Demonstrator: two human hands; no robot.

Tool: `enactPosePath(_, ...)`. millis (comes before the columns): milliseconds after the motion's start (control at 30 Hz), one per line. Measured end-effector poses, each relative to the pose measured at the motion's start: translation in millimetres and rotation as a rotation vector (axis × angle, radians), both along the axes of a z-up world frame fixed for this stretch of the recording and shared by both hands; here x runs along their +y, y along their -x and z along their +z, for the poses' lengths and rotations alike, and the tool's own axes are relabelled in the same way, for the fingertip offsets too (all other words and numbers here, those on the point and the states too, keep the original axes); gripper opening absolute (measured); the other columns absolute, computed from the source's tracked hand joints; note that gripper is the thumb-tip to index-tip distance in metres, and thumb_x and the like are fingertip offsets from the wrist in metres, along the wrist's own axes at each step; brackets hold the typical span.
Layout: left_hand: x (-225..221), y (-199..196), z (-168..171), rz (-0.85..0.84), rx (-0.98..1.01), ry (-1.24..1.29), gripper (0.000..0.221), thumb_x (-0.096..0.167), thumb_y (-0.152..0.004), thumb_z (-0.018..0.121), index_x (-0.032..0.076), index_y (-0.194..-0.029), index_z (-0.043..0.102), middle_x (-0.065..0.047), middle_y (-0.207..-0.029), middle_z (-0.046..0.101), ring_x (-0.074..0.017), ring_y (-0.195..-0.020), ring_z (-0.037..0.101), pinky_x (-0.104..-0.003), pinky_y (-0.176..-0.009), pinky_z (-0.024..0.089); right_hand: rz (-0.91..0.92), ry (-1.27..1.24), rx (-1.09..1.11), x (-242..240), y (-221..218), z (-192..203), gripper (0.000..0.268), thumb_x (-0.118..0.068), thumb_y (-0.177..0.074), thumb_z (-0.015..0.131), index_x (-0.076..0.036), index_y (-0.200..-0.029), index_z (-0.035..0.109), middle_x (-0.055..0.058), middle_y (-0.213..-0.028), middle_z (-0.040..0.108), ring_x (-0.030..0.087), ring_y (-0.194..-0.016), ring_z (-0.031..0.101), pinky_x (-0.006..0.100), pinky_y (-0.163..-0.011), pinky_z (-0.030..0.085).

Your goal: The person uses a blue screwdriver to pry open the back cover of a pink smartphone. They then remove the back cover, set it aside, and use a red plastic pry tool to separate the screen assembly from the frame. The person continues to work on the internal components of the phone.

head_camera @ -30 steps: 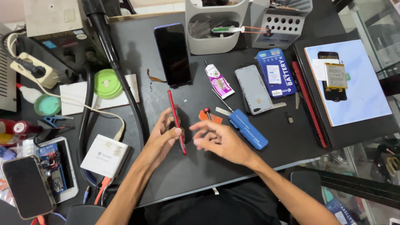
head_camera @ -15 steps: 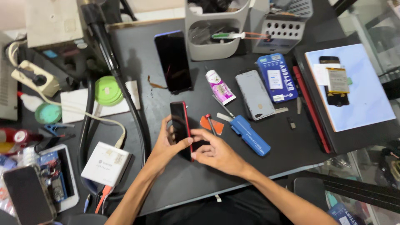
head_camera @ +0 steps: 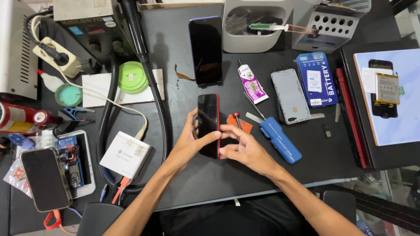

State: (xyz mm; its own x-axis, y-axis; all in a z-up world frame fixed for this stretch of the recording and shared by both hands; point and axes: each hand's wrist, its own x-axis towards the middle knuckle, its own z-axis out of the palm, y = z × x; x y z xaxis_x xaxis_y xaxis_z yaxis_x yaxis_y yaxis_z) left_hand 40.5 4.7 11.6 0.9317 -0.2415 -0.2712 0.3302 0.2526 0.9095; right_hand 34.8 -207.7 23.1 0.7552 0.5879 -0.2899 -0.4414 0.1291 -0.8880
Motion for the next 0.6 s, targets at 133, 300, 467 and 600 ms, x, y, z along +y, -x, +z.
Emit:
enactPosePath(133,-1.3,-0.7,-0.2,0.003,0.008,0.008,0.089,0.017,-0.082,0.081,0.011,-0.154,0.029,-0.011,-0.123,0.061,-0.0187,-0.113,0.061,-0.036,-0.096,0.052,0.003,-0.012,-0.008,0.3,0.3,0.9,0.061,-0.004,-0.093,0.068,0.0,-0.149,0.042,0.011,-0.128,0.056,0.015,-0.099,0.069,0.034,-0.093,0.059)
enactPosePath(300,-1.3,-0.5,0.5,-0.008,0.03,-0.007,0.091,0.019,-0.083,0.08,0.012,-0.155,0.026,-0.01,-0.127,0.06,-0.0183,-0.116,0.061,-0.035,-0.097,0.053,-0.001,0.023,-0.023,-1.0,-1.4,0.0,0.062,-0.004,-0.092,0.067,-0.001,-0.149,0.041,0.011,-0.13,0.056,0.016,-0.097,0.072,0.034,-0.091,0.06)
enactPosePath(467,-2.8,0.9,-7.9,0.002,0.011,0.009,0.087,0.02,-0.088,0.075,0.013,-0.158,0.024,-0.012,-0.133,0.058,-0.0204,-0.123,0.058,-0.037,-0.103,0.048,-0.007,0.029,-0.06,-0.3,-2.0,3.9,0.054,-0.005,-0.095,0.066,0.003,-0.145,0.048,0.013,-0.124,0.06,0.014,-0.099,0.072,0.034,-0.091,0.061)
enactPosePath(600,-3.1,2.2,-14.6,-0.016,0.01,0.01,0.08,0.021,-0.095,0.066,0.015,-0.161,0.022,-0.013,-0.137,0.056,-0.0211,-0.129,0.054,-0.039,-0.108,0.043,-0.023,0.073,-0.094,-0.6,-1.7,12.6,0.049,-0.005,-0.094,0.066,0.004,-0.14,0.05,0.011,-0.125,0.061,0.013,-0.095,0.071,0.032,-0.088,0.06)
